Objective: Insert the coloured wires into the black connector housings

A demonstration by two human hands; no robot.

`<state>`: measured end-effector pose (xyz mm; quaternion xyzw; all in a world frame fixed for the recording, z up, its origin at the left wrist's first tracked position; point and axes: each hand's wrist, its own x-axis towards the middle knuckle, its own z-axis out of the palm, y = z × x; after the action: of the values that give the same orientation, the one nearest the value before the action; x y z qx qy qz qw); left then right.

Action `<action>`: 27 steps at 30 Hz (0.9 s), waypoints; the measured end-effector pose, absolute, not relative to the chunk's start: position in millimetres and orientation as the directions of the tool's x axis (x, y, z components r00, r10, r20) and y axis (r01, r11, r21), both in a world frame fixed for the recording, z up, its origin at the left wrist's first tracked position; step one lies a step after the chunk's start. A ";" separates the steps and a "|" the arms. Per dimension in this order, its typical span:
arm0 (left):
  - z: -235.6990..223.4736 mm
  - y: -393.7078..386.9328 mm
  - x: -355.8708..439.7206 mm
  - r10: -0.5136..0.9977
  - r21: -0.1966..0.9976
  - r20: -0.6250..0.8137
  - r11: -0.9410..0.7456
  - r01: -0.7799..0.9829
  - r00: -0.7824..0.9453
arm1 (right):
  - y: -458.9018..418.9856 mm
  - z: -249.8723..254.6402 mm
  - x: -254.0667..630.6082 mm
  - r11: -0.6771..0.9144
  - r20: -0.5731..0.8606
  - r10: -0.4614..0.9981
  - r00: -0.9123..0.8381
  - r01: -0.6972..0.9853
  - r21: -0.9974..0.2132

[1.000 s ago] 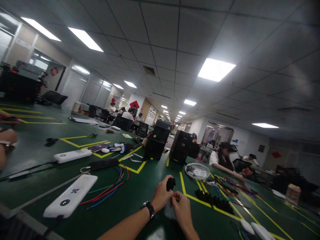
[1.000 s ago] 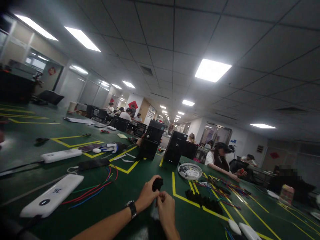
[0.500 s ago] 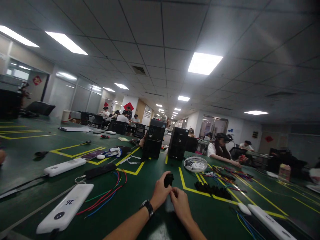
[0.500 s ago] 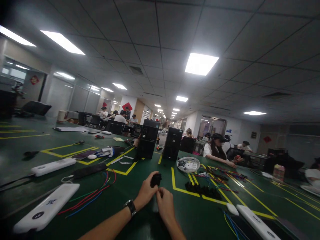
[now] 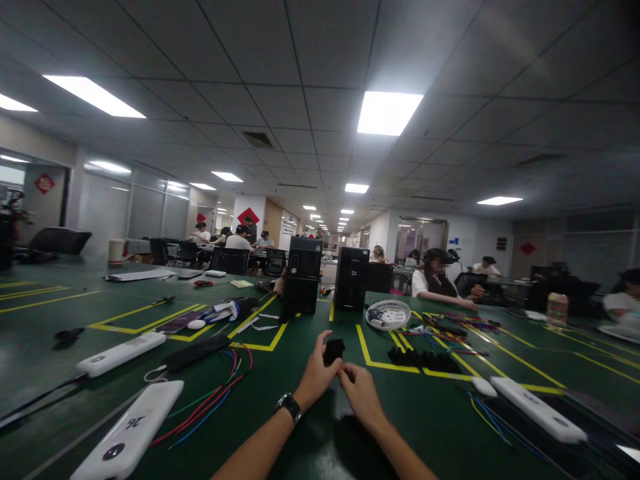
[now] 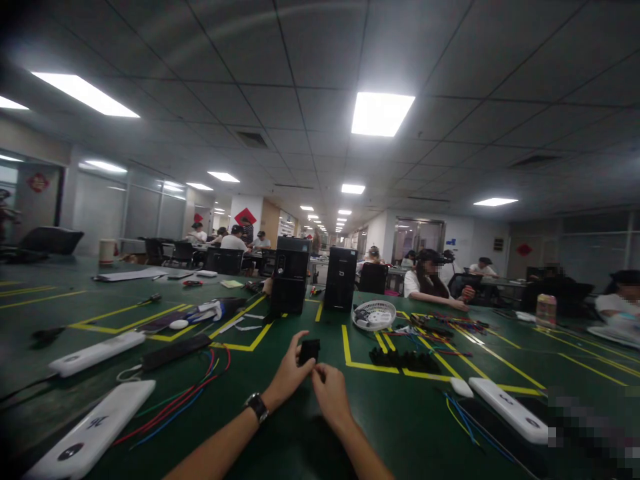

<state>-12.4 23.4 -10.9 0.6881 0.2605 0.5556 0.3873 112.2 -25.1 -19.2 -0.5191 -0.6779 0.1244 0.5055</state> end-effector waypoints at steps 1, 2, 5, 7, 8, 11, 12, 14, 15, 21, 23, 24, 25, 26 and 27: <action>-10.2 26.0 -13.3 0.810 0.843 0.538 -0.519 -0.140 0.233 | -25.9 -17.6 111.9 0.426 0.551 0.833 0.047 0.581 -0.694; -9.0 27.8 -14.0 0.832 0.856 0.513 -0.477 -0.201 0.211 | -26.7 -16.5 111.4 0.421 0.543 0.839 0.039 0.586 -0.692; -5.7 30.3 -13.7 0.900 0.883 0.406 -0.343 -0.320 0.157 | -27.2 -17.8 108.6 0.425 0.500 0.865 -0.036 0.583 -0.693; -5.9 33.8 -11.1 0.921 0.905 0.344 -0.274 -0.327 0.181 | -23.9 -22.0 106.8 0.435 0.465 0.879 -0.106 0.576 -0.692; -6.9 36.7 -9.6 0.925 0.908 0.342 -0.280 -0.311 0.165 | -21.4 -24.4 106.1 0.436 0.446 0.884 -0.140 0.590 -0.679; -12.3 46.5 -6.4 0.927 0.901 0.368 -0.338 -0.271 0.067 | -13.7 -30.0 105.7 0.432 0.418 0.889 -0.187 0.644 -0.631; -14.2 49.0 -6.0 0.927 0.898 0.374 -0.352 -0.262 0.035 | -11.9 -30.6 106.5 0.435 0.423 0.886 -0.188 0.654 -0.620; -17.4 51.8 -5.7 0.925 0.896 0.379 -0.368 -0.250 -0.005 | -10.2 -29.2 109.6 0.438 0.442 0.879 -0.177 0.665 -0.605; -18.4 52.0 -5.5 0.925 0.895 0.380 -0.371 -0.246 -0.013 | -10.5 -27.2 111.7 0.436 0.452 0.876 -0.167 0.672 -0.598; -12.2 44.8 -0.2 0.936 0.872 0.349 -0.345 -0.349 -0.052 | -23.4 -12.2 115.0 0.441 0.518 0.847 -0.121 0.705 -0.556; -6.5 42.9 2.4 0.966 0.834 0.257 -0.242 -0.497 -0.039 | -27.1 -11.6 108.0 0.458 0.536 0.836 -0.121 0.691 -0.559; -3.8 42.5 3.4 0.982 0.799 0.189 -0.165 -0.578 -0.019 | -27.8 -12.3 103.7 0.463 0.541 0.832 -0.120 0.686 -0.561; -1.5 42.5 3.9 0.993 0.758 0.121 -0.088 -0.646 0.006 | -27.9 -13.5 99.4 0.465 0.543 0.831 -0.120 0.684 -0.562; -0.1 42.8 4.1 0.998 0.720 0.063 -0.025 -0.693 0.029 | -27.3 -15.0 95.7 0.465 0.542 0.832 -0.121 0.685 -0.561; 0.4 43.2 3.9 0.999 0.695 0.022 0.016 -0.719 0.043 | -26.4 -16.5 92.7 0.465 0.541 0.832 -0.123 0.687 -0.559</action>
<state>3.9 43.2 0.4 0.2778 0.2518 0.6443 0.6666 92.7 -26.4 -16.5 -0.5101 -0.7444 0.0862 0.4223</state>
